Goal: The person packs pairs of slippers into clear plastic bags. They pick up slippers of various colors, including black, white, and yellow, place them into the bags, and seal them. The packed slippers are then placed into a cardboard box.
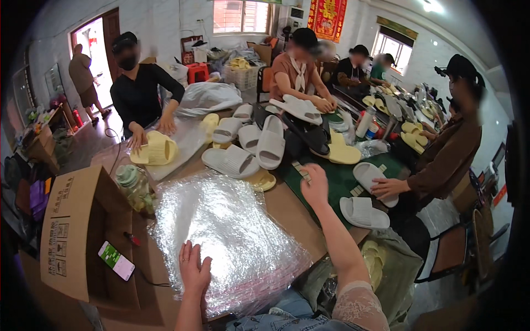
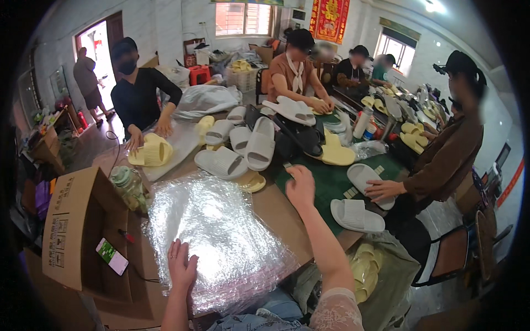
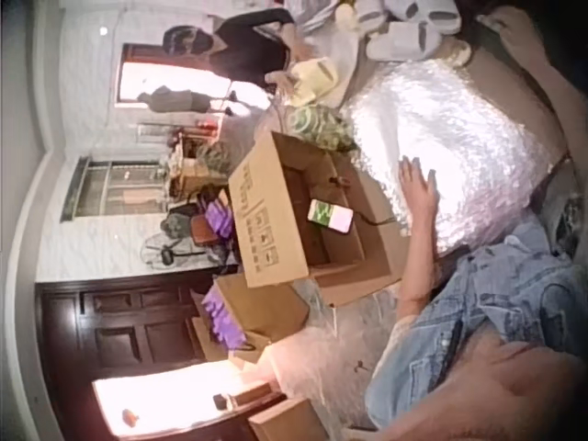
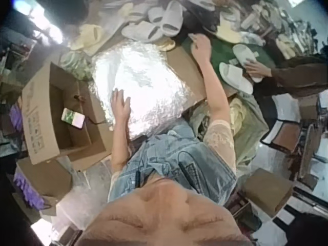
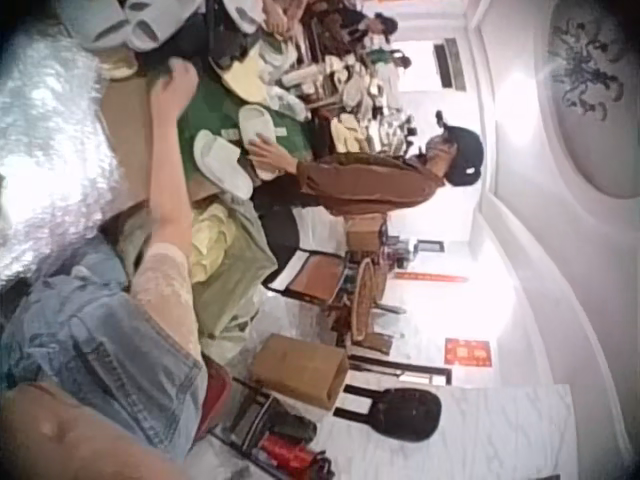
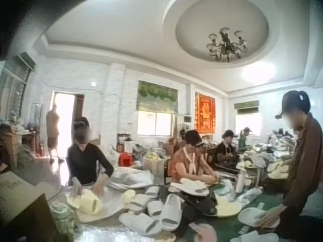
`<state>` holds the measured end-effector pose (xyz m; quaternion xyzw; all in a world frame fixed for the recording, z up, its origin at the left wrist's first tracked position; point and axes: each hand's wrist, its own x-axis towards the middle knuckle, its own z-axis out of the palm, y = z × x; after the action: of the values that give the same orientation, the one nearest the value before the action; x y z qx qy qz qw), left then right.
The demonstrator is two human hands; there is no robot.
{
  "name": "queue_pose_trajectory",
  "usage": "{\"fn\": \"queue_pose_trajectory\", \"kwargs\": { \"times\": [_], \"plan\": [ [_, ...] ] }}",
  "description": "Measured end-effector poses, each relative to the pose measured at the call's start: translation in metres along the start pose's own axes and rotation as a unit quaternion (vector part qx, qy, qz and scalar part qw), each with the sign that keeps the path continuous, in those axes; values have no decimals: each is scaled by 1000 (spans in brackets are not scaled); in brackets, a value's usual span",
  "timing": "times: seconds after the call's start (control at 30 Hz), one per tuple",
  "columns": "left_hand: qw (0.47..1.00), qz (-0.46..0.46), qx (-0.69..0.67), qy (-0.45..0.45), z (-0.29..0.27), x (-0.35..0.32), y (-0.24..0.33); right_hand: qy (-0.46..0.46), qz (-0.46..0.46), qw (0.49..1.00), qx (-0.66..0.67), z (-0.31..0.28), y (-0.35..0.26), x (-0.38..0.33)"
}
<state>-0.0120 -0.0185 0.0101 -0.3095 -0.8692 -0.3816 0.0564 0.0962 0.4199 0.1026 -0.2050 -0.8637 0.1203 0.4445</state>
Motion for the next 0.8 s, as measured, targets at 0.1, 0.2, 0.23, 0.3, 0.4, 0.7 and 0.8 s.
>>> {"fn": "queue_pose_trajectory", "kwargs": {
  "times": [0.1,0.2,0.23,0.3,0.4,0.7,0.8],
  "plan": [
    [1000,11,9,-16,-4,3,6,2,83,987,-134,-69,53,-66],
    [999,23,13,-27,1,4,8,29,263,923,-280,-146,140,-126],
    [999,26,11,-26,2,5,7,37,298,908,-293,-160,170,-146],
    [999,27,4,-27,5,6,7,-24,320,909,-265,-184,223,-169],
    [999,30,10,-11,4,4,4,-168,268,942,-115,-188,245,-166],
    [999,35,15,-11,4,4,0,-153,255,954,44,-49,11,-132],
    [999,39,19,-9,5,3,-1,-157,251,947,128,-28,-25,-140]
  ]
}}
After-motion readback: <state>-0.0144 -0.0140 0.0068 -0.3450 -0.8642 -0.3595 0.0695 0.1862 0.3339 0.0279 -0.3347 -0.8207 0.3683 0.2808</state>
